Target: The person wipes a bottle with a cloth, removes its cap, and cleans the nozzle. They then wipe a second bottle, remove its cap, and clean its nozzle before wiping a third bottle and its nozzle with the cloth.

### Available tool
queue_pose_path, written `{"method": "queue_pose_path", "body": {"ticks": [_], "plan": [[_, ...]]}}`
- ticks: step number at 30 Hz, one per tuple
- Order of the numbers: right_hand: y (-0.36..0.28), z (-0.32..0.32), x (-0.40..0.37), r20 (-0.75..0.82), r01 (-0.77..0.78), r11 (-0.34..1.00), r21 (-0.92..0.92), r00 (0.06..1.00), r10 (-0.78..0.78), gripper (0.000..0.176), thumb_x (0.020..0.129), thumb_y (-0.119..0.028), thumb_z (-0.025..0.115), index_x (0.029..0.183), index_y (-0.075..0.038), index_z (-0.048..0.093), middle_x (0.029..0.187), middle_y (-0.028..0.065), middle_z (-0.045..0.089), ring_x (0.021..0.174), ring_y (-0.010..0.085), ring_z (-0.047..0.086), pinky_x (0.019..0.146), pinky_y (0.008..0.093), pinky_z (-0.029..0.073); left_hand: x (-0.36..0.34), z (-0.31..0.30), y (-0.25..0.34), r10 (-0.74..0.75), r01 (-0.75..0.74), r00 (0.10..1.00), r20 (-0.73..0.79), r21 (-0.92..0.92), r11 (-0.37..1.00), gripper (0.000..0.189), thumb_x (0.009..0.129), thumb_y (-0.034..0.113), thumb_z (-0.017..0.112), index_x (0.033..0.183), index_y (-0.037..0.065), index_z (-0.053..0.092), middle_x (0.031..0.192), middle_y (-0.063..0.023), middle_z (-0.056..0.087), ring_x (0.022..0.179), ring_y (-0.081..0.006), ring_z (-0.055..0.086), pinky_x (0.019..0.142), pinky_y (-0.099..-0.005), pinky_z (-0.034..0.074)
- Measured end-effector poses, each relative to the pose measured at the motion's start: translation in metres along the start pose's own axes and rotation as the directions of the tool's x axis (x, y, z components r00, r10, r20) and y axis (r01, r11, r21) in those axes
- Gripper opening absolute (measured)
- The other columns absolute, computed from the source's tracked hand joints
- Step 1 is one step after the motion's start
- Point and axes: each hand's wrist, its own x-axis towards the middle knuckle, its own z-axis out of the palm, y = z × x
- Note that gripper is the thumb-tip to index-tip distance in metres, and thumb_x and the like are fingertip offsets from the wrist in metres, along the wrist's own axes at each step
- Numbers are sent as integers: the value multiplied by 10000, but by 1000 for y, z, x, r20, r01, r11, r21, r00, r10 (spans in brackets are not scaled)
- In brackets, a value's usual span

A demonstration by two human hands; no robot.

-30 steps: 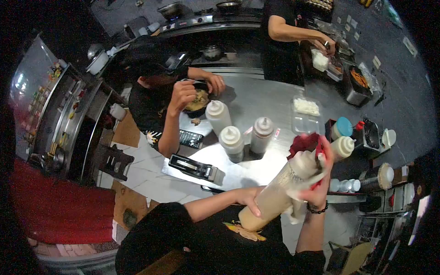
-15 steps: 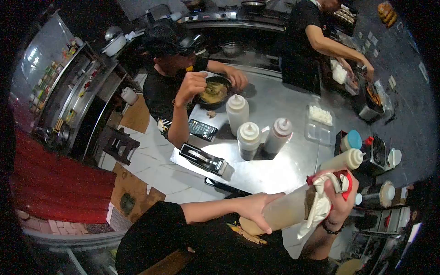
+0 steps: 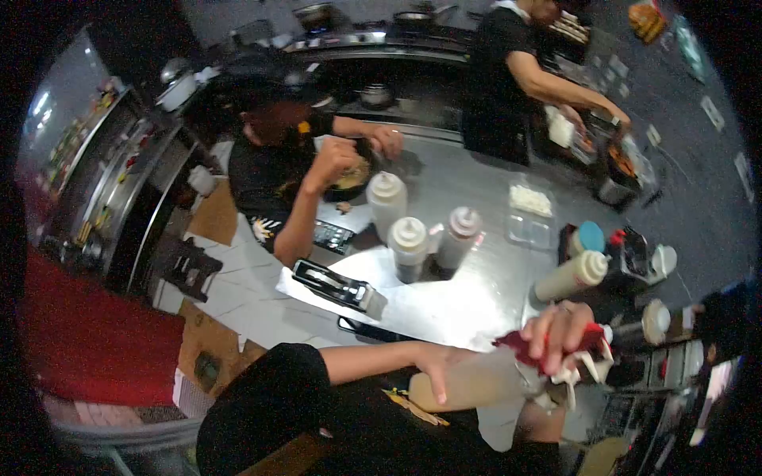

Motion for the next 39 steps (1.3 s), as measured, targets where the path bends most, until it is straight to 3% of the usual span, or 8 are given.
{"method": "queue_pose_path", "body": {"ticks": [5,7,13,17,21,30,33,39], "plan": [[-6,12,-34,-640,-394,628,-671,735,-224,263,800,-117,674,1018,-1,586,896,112,659,840,209,645,806,362,505,-20,7,0,-58,137,935,-350,207,969,997,567,330,870,1345,-6,347,1252,-131,504,1157,-227,479,1015,-362,363],[-10,11,-18,-761,-597,540,-593,634,-134,206,797,-9,586,1001,14,601,875,76,648,826,163,635,777,296,502,-23,20,10,-63,212,832,-552,211,954,849,596,385,836,1244,24,424,1120,-167,589,1034,-259,579,916,-359,437],[-15,29,-14,-917,-247,900,-360,272,-292,245,860,-78,473,1075,-3,563,793,62,603,662,161,606,666,317,529,-21,31,54,-105,383,789,-606,351,854,839,575,367,834,1242,55,432,1059,-168,622,988,-292,618,875,-363,459],[-8,33,-14,-792,113,914,-389,466,-395,355,968,-251,398,1238,-29,457,769,59,539,644,149,545,726,324,522,-25,25,54,20,251,855,-519,447,859,882,560,368,839,1265,48,416,1075,-173,619,995,-288,620,875,-367,459],[-12,32,-5,-717,383,922,-54,627,-303,558,957,-434,390,1356,-44,369,1137,180,561,1085,288,548,954,438,471,-36,11,30,62,144,883,-466,393,908,940,538,375,849,1283,15,401,1108,-170,606,1024,-277,605,907,-361,442],[21,49,6,-739,-89,989,-115,674,-25,620,847,-334,638,1319,-9,402,1198,172,530,1151,288,513,926,406,466,-34,-6,14,-17,75,946,-324,169,983,1008,522,287,865,1347,14,353,1210,-122,545,1127,-229,521,980,-359,383],[16,39,10,-556,-458,515,-724,830,-42,690,690,-216,782,1250,2,442,1092,113,582,1041,200,563,878,331,457,-40,-14,4,-121,120,951,-285,-21,993,979,538,225,853,1350,18,348,1230,-104,527,1160,-218,488,1003,-361,361],[56,26,-16,-774,-524,796,-302,622,115,781,640,-89,814,1291,7,394,1129,55,559,1043,140,524,936,289,408,-46,-7,-13,-150,71,908,-390,-210,975,914,566,98,836,1347,23,367,1256,-99,522,1182,-209,476,1024,-360,350]]}}
